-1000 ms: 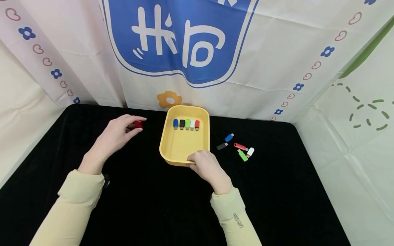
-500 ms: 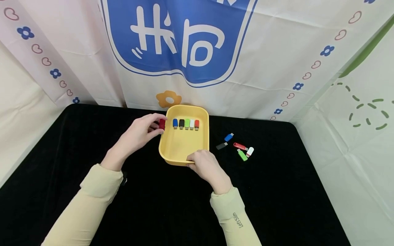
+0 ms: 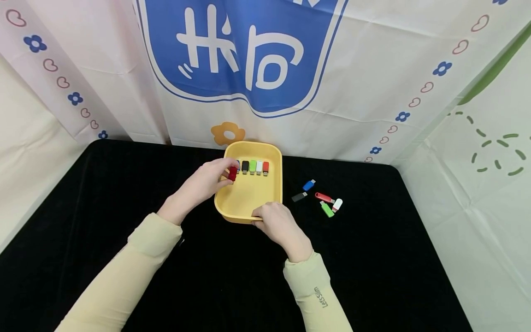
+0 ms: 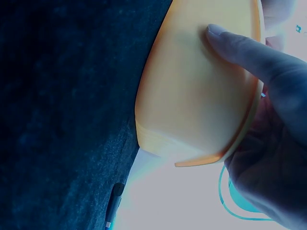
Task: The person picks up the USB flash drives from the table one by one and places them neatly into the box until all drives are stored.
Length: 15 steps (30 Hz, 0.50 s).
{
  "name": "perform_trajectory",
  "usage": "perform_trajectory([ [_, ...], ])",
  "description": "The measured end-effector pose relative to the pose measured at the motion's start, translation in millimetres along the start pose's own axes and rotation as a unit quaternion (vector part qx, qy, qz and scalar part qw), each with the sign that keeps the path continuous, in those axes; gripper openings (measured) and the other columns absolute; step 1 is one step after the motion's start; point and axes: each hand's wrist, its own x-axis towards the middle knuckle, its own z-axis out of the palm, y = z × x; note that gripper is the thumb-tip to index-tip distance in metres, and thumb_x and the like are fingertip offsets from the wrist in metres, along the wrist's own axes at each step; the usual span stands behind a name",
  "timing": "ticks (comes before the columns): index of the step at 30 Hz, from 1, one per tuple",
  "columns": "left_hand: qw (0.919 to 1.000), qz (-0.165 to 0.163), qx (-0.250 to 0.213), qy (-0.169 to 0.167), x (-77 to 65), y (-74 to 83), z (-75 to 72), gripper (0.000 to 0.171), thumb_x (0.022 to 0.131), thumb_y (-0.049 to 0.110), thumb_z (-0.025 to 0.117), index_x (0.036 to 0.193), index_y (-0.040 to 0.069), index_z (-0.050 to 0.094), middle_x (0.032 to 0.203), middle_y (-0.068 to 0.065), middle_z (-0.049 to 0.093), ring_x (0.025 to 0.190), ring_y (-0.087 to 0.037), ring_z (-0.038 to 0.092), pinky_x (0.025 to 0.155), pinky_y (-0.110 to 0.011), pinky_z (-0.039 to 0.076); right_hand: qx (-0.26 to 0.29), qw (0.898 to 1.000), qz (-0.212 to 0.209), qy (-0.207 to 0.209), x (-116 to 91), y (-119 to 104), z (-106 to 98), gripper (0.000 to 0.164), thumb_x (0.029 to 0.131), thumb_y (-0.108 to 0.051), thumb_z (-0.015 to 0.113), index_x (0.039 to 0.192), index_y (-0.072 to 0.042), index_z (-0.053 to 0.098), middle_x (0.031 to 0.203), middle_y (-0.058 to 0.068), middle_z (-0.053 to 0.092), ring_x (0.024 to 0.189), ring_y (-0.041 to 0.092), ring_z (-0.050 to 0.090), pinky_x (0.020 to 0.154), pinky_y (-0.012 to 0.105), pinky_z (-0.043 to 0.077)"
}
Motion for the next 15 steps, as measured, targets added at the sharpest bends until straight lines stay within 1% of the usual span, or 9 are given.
perform_trajectory([
  [2,0.9997,0.005,0.021,-0.007,3.6,-2.0,4.1,0.044,0.086,0.002,0.076,0.123,0.018,0.059,0.115,-0.006,0.065,0.099,-0.023,0.064,0.089,-0.038,0.057,0.000,1.000,0.001,0.000,0,0,0,0.008,0.089,-0.016,0.074,0.082,-0.017,0.075,0.073,-0.009,0.066,0.069,0.007,0.056,0.067,0.027,0.048],
  [5,0.9979,0.026,0.059,-0.010,8.7,-4.7,8.9,0.043,0.085,0.002,0.076,0.123,0.015,0.059,0.112,-0.006,0.067,0.097,-0.024,0.062,0.091,-0.038,0.055,-0.001,1.000,0.003,0.001,0,0,0,0.008,0.089,-0.016,0.074,0.081,-0.017,0.074,0.073,-0.009,0.066,0.069,0.007,0.056,0.067,0.027,0.047],
  [8,0.9940,0.044,0.100,-0.008,12.8,-6.2,12.6,0.041,0.085,0.003,0.077,0.121,0.014,0.060,0.111,-0.006,0.069,0.102,-0.024,0.063,0.100,-0.042,0.050,-0.003,1.000,0.003,0.002,0,0,1,0.008,0.089,-0.015,0.074,0.081,-0.017,0.074,0.072,-0.008,0.065,0.069,0.008,0.056,0.066,0.027,0.047],
  [12,0.9888,0.047,0.141,-0.016,17.7,-5.2,15.8,0.039,0.085,0.006,0.078,0.119,0.014,0.060,0.109,-0.006,0.071,0.110,-0.024,0.064,0.113,-0.047,0.039,-0.006,1.000,0.002,0.003,0,1,1,0.008,0.089,-0.016,0.075,0.081,-0.017,0.075,0.072,-0.008,0.065,0.069,0.008,0.056,0.066,0.027,0.048],
  [15,0.9840,0.043,0.170,-0.030,21.7,-3.3,17.0,0.038,0.084,0.007,0.079,0.117,0.014,0.060,0.106,-0.006,0.072,0.109,-0.023,0.065,0.115,-0.049,0.035,-0.009,1.000,0.001,0.005,0,1,1,0.007,0.089,-0.016,0.075,0.082,-0.018,0.075,0.073,-0.009,0.066,0.070,0.008,0.057,0.067,0.027,0.048],
])
